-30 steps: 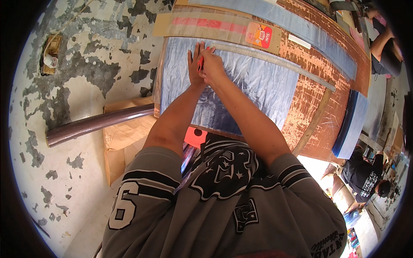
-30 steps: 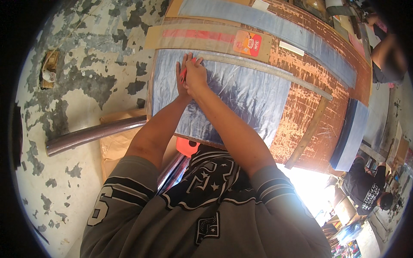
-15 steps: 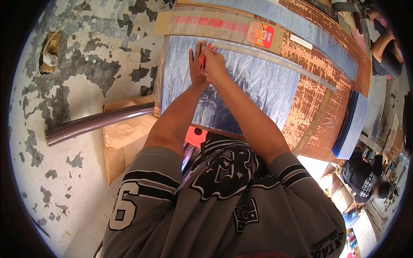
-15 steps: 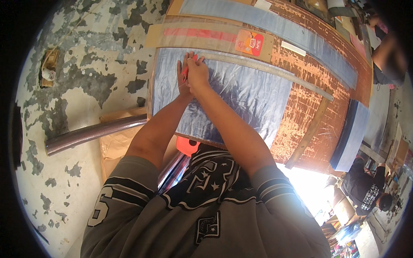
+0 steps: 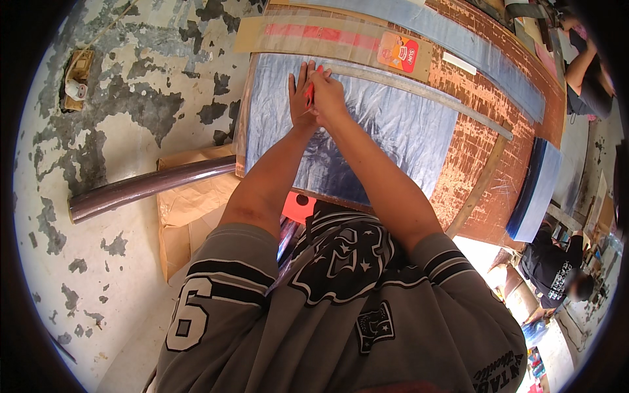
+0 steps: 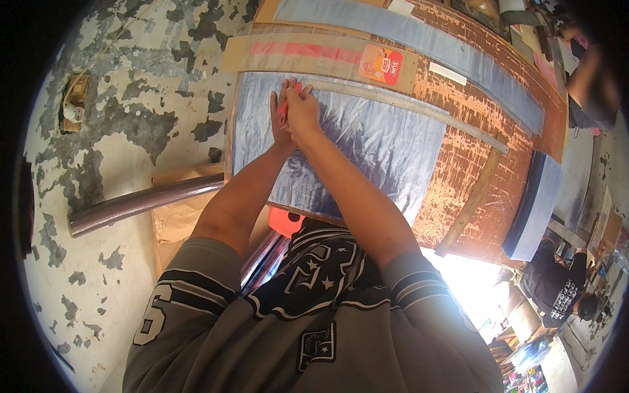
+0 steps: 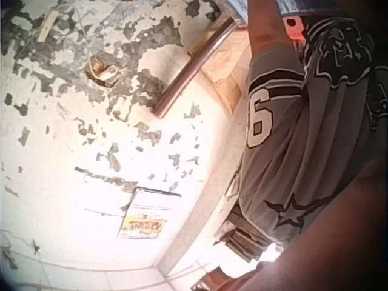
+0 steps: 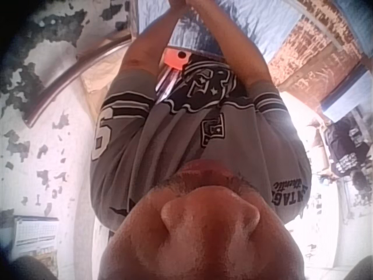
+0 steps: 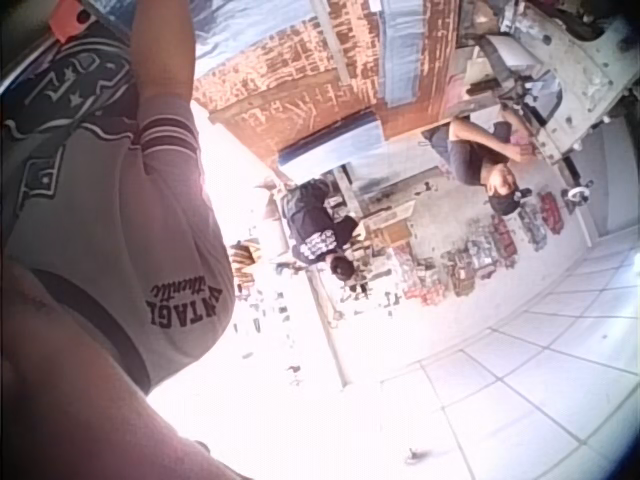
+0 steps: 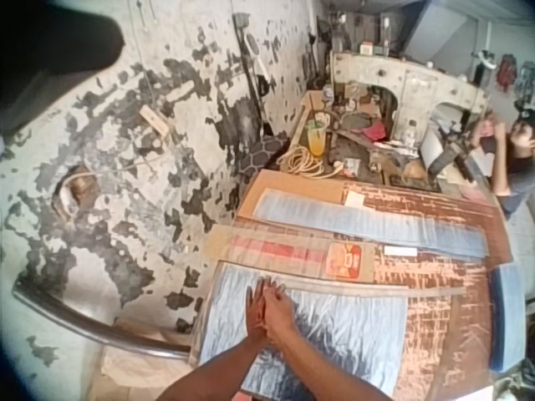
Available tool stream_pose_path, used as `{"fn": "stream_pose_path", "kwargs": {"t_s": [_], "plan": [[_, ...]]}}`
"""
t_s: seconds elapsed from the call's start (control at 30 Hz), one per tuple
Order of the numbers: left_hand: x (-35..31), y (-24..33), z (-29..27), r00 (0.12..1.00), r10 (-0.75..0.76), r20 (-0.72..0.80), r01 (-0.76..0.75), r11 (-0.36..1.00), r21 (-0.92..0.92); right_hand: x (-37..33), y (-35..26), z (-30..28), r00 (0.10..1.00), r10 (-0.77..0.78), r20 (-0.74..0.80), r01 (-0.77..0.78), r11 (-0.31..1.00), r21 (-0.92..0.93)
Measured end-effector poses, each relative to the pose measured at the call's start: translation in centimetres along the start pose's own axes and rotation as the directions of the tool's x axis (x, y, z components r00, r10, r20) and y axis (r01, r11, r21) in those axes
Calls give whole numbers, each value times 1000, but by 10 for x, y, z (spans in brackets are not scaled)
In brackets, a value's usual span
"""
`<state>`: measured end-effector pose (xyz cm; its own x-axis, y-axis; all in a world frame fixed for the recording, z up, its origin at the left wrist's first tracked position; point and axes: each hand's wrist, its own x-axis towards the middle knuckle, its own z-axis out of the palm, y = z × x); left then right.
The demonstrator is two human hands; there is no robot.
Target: The person cuts several large blue plastic sheets using a utility knife and a metal ruler on a workbench, then sets them aside one by one.
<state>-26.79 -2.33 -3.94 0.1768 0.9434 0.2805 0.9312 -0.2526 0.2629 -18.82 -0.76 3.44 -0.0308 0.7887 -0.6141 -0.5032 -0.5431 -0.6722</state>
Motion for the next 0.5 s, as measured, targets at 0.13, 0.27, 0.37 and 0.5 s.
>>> {"fn": "stream_pose_path", "kwargs": {"t_s": [0.13,0.27,0.37,0.5], "plan": [[3,7,-8,1000,0,25,-2,999,53,0,-2,-2,1000,0,6,-1,999,34],[2,4,-7,999,10,46,-17,989,145,-4,-4,-2,999,20,28,-20,1000,4],[3,9,-10,1000,0,10,-1,998,56,-2,-5,-3,999,28,21,-28,999,15],[2,5,-7,999,25,42,-32,983,181,-5,-6,-1,999,44,26,-44,999,26]]}}
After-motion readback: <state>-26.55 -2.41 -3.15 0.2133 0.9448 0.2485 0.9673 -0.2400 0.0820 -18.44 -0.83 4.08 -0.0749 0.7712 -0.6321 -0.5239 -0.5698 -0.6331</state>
